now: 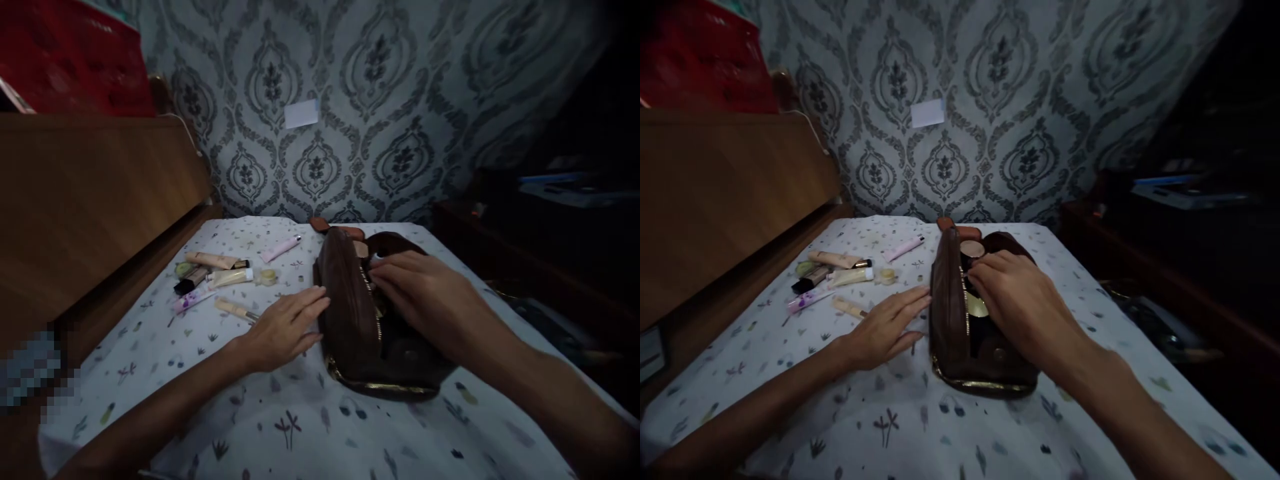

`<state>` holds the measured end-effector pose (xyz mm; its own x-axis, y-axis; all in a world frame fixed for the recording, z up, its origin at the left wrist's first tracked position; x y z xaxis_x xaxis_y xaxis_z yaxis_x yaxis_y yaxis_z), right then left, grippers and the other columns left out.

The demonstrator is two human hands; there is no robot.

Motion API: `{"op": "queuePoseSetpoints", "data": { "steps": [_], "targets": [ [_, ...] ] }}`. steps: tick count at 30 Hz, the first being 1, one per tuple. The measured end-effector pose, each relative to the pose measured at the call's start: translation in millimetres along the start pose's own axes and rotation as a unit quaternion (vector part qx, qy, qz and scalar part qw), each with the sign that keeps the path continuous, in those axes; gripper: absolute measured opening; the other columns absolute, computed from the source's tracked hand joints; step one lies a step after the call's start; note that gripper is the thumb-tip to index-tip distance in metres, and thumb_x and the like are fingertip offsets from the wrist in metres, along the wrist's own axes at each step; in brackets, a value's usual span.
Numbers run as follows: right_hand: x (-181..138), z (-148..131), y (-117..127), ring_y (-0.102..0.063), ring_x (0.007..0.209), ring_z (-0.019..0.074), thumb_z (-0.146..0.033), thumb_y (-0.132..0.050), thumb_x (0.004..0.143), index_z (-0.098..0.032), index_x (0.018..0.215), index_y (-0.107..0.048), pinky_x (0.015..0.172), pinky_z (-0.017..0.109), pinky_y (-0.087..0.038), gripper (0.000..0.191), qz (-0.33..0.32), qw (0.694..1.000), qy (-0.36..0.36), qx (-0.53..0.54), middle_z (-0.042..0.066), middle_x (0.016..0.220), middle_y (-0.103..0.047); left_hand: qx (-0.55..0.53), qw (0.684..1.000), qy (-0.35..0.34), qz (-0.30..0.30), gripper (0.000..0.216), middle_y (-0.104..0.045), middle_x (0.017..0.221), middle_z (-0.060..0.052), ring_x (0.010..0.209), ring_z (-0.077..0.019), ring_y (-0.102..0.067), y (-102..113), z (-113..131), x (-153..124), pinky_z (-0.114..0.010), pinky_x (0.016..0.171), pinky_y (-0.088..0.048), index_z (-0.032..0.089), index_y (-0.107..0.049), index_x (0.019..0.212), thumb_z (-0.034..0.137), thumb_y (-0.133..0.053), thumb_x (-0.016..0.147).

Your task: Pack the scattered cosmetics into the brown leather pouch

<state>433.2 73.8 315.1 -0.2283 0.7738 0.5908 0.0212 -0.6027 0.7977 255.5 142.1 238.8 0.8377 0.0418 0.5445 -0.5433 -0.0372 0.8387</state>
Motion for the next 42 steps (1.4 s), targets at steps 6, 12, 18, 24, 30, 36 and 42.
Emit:
{"op": "queuePoseSetpoints", "data": {
  "steps": [6, 12, 18, 24, 30, 36, 42],
  "targets": [
    [-11.5, -35.0, 16.8, -0.066, 0.077, 0.0196, -0.026, -0.055, 0.099, -0.023, 0.078, -0.054, 0.07, 0.033, -0.052, 0.022, 0.153, 0.986, -0.031, 0.058, 0.005, 0.082, -0.069, 0.067, 0.978, 0.175, -0.086, 0.034, -0.05, 0.148, -0.019, 0.137, -0.0278, -0.05, -16.5, -63.1, -30.7, -0.048, 0.111, -0.043, 0.015, -0.049, 0.133, 0.03, -0.042, 0.103],
    [-13.8, -68.4, 17.1, -0.066, 0.086, 0.0201, -0.018, -0.059, 0.095, -0.022, 0.08, -0.055, 0.08, 0.035, -0.053, 0.017, 0.183, 0.977, -0.012, 0.106, 0.005, 0.087, -0.068, 0.158, 0.878, 0.405, -0.201, 0.052, -0.031, 0.16, -0.025, 0.15, -0.0359, -0.027, -24.2, -127.9, -60.6, -0.059, 0.117, -0.028, 0.009, -0.038, 0.147, 0.035, -0.043, 0.102],
    [-8.7, -117.3, -6.1, -0.066, 0.086, 0.0183, -0.009, -0.058, 0.094, -0.019, 0.081, -0.057, 0.078, 0.033, -0.054, 0.016, 0.143, 0.969, 0.065, 0.192, 0.004, 0.081, -0.068, 0.2, 0.873, 0.395, -0.205, 0.041, -0.049, 0.145, -0.02, 0.136, -0.0325, -0.042, -15.3, -140.3, -62.4, -0.056, 0.107, -0.037, 0.016, -0.045, 0.139, 0.025, -0.046, 0.099],
    [-0.3, -141.7, -29.2, -0.064, 0.079, 0.0176, -0.007, -0.055, 0.094, -0.017, 0.082, -0.059, 0.075, 0.031, -0.055, 0.016, 0.112, 0.952, 0.083, 0.271, 0.005, 0.076, -0.066, 0.242, 0.871, 0.387, -0.18, 0.026, -0.053, 0.133, -0.019, 0.125, -0.0336, -0.046, -6.5, -133.8, -59.8, -0.049, 0.1, -0.04, 0.012, -0.059, 0.118, 0.025, -0.051, 0.096],
    [-4.1, -143.6, -73.7, -0.062, 0.075, 0.0173, -0.013, -0.052, 0.097, -0.018, 0.082, -0.059, 0.07, 0.03, -0.054, 0.017, 0.06, 0.937, 0.032, 0.342, 0.004, 0.075, -0.065, 0.253, 0.872, 0.37, -0.196, 0.033, -0.054, 0.134, -0.02, 0.122, -0.0346, -0.048, -7.8, -136.0, -65.2, -0.048, 0.095, -0.042, 0.012, -0.055, 0.122, 0.012, -0.057, 0.089],
    [-15.6, -136.8, -102.7, -0.062, 0.075, 0.0172, -0.013, -0.051, 0.097, -0.02, 0.079, -0.057, 0.069, 0.031, -0.053, 0.02, 0.023, 0.917, -0.047, 0.395, 0.003, 0.077, -0.065, 0.231, 0.888, 0.339, -0.209, 0.024, -0.06, 0.126, -0.019, 0.122, -0.0335, -0.052, -2.5, -131.9, -60.2, -0.048, 0.098, -0.041, 0.013, -0.056, 0.116, 0.013, -0.055, 0.092],
    [-18.3, -139.3, -101.6, -0.063, 0.079, 0.018, -0.011, -0.052, 0.095, -0.02, 0.084, -0.058, 0.071, 0.031, -0.053, 0.016, 0.016, 0.915, -0.055, 0.4, 0.003, 0.081, -0.066, 0.149, 0.915, 0.29, -0.237, 0.027, -0.067, 0.114, -0.008, 0.108, -0.027, -0.062, -13.0, -107.5, -47.8, -0.04, 0.091, -0.046, 0.019, -0.054, 0.12, 0.03, -0.059, 0.096]
  ]
}}
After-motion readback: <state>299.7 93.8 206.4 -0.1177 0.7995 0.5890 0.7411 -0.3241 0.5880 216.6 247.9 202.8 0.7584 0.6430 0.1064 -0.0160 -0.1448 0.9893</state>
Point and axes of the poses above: each hand's wrist, its own x-axis towards the middle knuckle, its own y-axis out of the back of the hand, z = x × y, the point moved 6 cm from there along x, towards the middle knuckle
